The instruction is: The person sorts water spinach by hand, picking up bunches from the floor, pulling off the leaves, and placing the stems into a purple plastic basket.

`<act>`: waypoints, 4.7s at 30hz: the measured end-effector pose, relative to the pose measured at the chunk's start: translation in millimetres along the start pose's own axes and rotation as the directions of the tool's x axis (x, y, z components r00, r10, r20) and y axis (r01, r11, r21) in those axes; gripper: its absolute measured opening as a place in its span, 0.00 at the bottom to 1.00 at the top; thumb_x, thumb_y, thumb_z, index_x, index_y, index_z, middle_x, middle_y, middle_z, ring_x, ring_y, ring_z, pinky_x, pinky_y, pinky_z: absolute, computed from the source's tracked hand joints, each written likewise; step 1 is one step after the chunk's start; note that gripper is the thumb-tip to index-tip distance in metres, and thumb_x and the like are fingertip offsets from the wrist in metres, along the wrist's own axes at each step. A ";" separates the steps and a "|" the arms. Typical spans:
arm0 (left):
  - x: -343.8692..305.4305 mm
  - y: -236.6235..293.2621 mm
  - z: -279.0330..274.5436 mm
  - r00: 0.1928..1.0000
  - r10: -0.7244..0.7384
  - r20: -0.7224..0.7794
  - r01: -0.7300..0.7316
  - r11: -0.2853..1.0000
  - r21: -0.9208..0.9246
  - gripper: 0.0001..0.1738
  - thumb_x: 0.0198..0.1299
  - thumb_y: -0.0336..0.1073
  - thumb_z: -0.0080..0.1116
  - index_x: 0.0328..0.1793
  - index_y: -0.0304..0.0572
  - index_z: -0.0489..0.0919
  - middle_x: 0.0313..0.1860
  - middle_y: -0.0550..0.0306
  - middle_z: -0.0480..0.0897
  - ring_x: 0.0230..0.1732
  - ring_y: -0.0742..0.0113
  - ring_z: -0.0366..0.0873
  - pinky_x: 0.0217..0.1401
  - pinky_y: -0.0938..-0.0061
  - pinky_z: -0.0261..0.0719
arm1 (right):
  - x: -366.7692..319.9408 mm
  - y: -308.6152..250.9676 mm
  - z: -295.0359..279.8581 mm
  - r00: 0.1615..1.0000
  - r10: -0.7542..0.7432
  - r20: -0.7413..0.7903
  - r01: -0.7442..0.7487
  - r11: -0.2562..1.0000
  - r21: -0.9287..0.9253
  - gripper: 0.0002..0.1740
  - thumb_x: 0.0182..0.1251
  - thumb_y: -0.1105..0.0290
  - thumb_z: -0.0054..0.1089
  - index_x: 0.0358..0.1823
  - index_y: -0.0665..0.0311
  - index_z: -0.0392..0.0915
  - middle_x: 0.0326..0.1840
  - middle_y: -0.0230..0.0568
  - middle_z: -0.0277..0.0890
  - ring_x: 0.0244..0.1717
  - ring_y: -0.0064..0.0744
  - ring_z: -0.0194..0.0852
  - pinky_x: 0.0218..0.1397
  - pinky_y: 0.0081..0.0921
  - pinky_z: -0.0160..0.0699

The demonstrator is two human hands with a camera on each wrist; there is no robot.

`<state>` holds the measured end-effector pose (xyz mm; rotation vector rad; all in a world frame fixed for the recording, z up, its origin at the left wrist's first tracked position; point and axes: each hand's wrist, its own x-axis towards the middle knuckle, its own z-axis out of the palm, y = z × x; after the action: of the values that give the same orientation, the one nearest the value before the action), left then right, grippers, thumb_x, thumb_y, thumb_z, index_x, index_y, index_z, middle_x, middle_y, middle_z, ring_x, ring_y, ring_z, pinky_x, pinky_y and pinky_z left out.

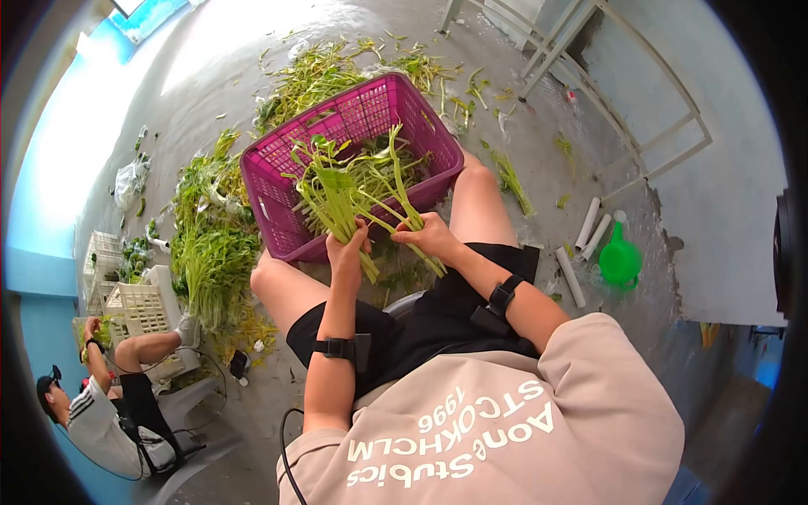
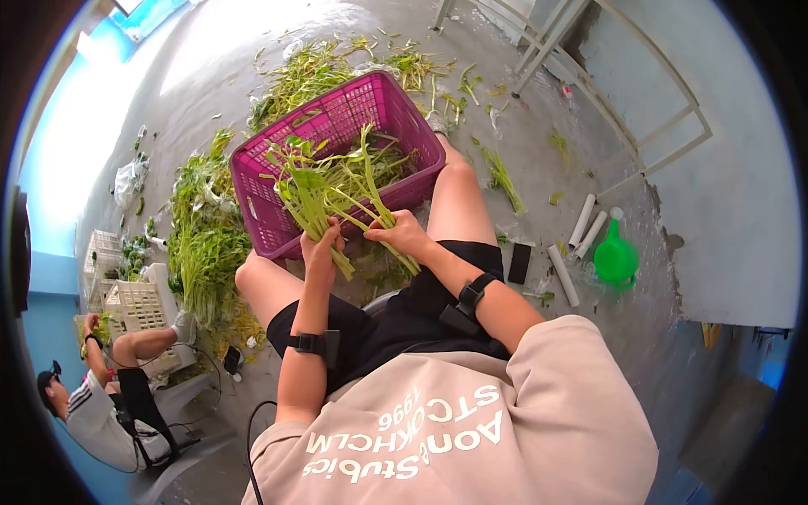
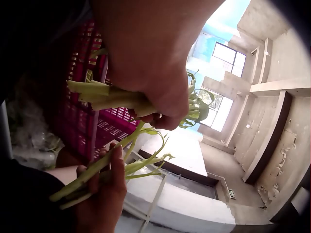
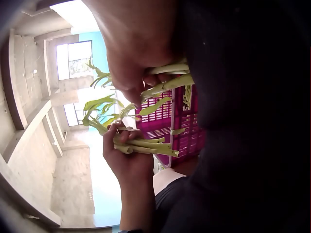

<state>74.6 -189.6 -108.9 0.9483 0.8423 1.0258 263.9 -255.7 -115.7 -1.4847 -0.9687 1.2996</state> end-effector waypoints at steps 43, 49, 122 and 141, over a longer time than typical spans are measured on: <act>0.7 -2.1 -2.6 0.987 0.131 -0.097 -0.078 0.903 0.423 0.08 0.60 0.33 0.69 0.36 0.34 0.84 0.22 0.64 0.80 0.19 0.79 0.72 0.22 0.80 0.67 | -0.2 1.2 1.0 0.989 -0.035 0.143 0.029 0.999 0.044 0.12 0.58 0.65 0.77 0.37 0.65 0.85 0.29 0.26 0.78 0.33 0.16 0.73 0.38 0.21 0.70; -1.1 -2.9 -1.7 0.978 0.123 -0.170 -0.072 0.958 0.277 0.07 0.61 0.31 0.68 0.35 0.34 0.83 0.22 0.62 0.78 0.20 0.77 0.71 0.24 0.80 0.65 | -1.4 -5.6 0.4 0.983 -0.005 0.183 0.003 1.000 0.013 0.12 0.59 0.65 0.75 0.38 0.65 0.86 0.30 0.27 0.79 0.35 0.17 0.73 0.42 0.22 0.72; 7.3 -2.4 -19.7 0.990 -0.094 -0.108 0.060 0.957 -0.284 0.10 0.68 0.34 0.63 0.48 0.40 0.75 0.27 0.63 0.73 0.23 0.74 0.70 0.29 0.75 0.72 | 0.7 -9.4 -11.8 0.926 0.097 0.366 -0.316 0.732 0.604 0.12 0.71 0.66 0.62 0.47 0.66 0.75 0.28 0.31 0.73 0.21 0.17 0.68 0.21 0.17 0.64; 8.6 -3.2 -23.1 0.995 -0.051 -0.086 0.023 0.954 -0.299 0.07 0.66 0.32 0.63 0.44 0.37 0.77 0.27 0.61 0.75 0.21 0.72 0.69 0.29 0.75 0.71 | -4.5 -14.0 -8.0 0.941 0.099 0.323 -0.205 0.927 0.314 0.13 0.59 0.72 0.75 0.40 0.67 0.79 0.26 0.30 0.73 0.19 0.17 0.68 0.20 0.18 0.64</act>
<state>57.3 -176.7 -121.3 0.6303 0.7525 1.1348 271.3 -257.1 -100.7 -1.1269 -0.7709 1.7505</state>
